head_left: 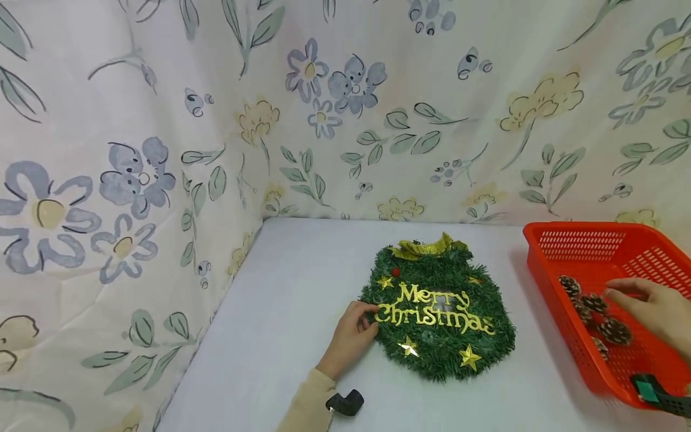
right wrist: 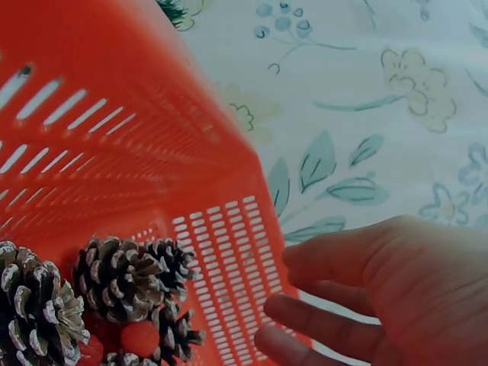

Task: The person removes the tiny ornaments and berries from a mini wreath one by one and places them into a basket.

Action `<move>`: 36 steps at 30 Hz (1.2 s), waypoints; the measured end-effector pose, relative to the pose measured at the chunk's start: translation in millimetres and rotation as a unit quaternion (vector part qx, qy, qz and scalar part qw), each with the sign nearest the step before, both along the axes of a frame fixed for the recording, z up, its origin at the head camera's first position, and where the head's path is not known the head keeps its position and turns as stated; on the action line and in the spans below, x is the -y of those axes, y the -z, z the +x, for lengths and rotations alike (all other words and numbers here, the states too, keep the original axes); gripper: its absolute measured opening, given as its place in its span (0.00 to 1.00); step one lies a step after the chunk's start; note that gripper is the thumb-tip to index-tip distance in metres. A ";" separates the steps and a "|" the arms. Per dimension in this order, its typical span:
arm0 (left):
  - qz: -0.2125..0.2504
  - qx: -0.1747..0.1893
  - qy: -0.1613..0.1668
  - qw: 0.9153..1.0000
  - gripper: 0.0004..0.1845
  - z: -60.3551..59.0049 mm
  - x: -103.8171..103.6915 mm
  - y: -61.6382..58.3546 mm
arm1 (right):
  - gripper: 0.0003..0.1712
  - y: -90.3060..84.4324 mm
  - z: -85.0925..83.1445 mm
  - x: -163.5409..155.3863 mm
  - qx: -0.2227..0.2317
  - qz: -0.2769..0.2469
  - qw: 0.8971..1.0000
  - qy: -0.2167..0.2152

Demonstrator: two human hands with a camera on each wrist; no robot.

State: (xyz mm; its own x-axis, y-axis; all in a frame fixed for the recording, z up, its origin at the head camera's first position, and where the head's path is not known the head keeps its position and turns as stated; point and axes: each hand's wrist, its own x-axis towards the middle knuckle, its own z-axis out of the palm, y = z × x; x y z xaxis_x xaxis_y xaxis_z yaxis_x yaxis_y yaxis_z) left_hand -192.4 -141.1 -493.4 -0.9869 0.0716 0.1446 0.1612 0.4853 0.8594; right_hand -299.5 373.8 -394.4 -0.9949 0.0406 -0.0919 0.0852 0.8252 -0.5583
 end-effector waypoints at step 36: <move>0.007 0.012 -0.001 1.000 0.16 -1.9 0.0 -2.3 | 0.26 -37.5 26.8 56.5 -0.120 -0.023 0.992 0.000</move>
